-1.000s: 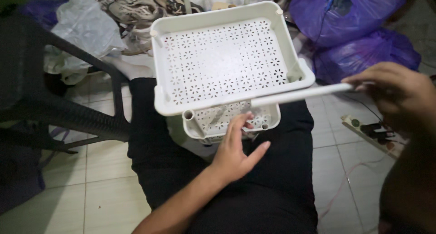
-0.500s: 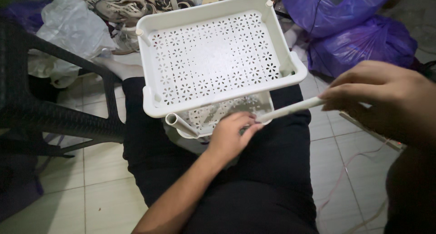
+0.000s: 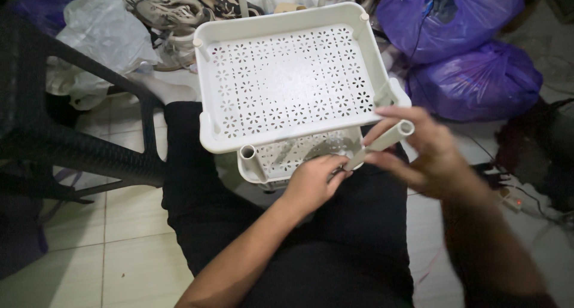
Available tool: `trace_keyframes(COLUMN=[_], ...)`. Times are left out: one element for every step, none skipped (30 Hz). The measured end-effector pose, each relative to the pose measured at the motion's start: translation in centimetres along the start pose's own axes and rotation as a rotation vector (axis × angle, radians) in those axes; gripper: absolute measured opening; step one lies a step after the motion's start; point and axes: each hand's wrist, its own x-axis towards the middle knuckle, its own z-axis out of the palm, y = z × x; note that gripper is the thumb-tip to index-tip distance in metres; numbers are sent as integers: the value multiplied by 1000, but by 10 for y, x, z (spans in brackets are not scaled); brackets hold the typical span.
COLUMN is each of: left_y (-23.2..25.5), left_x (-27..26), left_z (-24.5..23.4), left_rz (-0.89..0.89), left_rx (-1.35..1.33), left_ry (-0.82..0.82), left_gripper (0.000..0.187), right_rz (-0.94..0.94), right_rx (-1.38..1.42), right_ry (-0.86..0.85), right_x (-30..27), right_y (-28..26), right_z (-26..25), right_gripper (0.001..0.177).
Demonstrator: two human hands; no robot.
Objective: The person assembles a two-tier white plastic storage rack by inserting vertical support poles into the bottom tray, stacking the top tray, and securing the structure with horizontal crossbars. The person handles plastic trays, support poles, and crossbars by hand.
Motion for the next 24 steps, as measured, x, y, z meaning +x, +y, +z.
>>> trace_keyframes(left_y=[-1, -2, -3, -3, -4, -4, -5, -5, -4, -4, -3, -2, -2, -2, -1, -1, -1, -1, -1, -1, -2, -3, -3, -4], left_x=[-1, -2, -2, -3, -3, -4, -5, -5, -4, -4, -4, -4, -4, -3, -2, -3, -3, -3, -4, -4, -4, -3, -3, -4], left_z=[1, 1, 1, 1, 1, 1, 2, 2, 3, 3, 3, 3, 3, 3, 2, 2, 2, 2, 2, 3, 3, 3, 3, 4], left_rz=[16, 31, 39, 45, 51, 65, 79, 95, 86, 78, 69, 72, 75, 78, 74, 68, 61, 58, 54, 52, 54, 56, 57, 53], left_rx=[12, 25, 35, 46, 56, 49, 41, 34, 42, 51, 61, 58, 56, 55, 63, 71, 79, 94, 110, 126, 122, 118, 114, 121], left_ry=[7, 16, 6, -5, -16, -7, 2, 12, 7, 2, -2, 6, 13, 24, 19, 14, 8, 6, 4, 2, 0, -3, -6, -8], left_gripper=[27, 28, 29, 31, 33, 32, 31, 30, 30, 29, 29, 28, 28, 27, 26, 26, 25, 25, 25, 25, 26, 26, 27, 26], right_rz=[28, 53, 55, 59, 62, 80, 98, 115, 141, 166, 192, 193, 195, 193, 251, 310, 370, 341, 312, 281, 280, 279, 279, 230], right_rx=[-37, -73, -53, -31, -9, -23, -38, -54, -24, 6, 37, 6, -24, -54, -76, -96, -116, -112, -109, -106, -97, -88, -79, -88], right_ry=[-1, -2, -10, -17, -24, -2, 21, 45, 55, 66, 76, 84, 92, 99, 110, 121, 131, 139, 146, 154, 157, 160, 162, 171], right_x=[-6, -10, -13, -15, -19, -24, -28, -30, -32, -32, -32, -32, -31, -30, -30, -30, -31, -32, -34, -34, -35, -37, -38, -40], right_y=[4, 9, 13, 17, 19, 20, 20, 20, 20, 19, 19, 19, 19, 20, 19, 19, 20, 21, 23, 26, 29, 31, 34, 36], right_z=[9, 18, 27, 36, 41, 46, 51, 54, 55, 55, 55, 55, 55, 55, 55, 56, 57, 58, 58, 59, 59, 60, 61, 62], right_gripper=[47, 41, 36, 32, 27, 27, 28, 28, 26, 24, 22, 21, 20, 18, 18, 19, 19, 19, 19, 20, 20, 20, 20, 20])
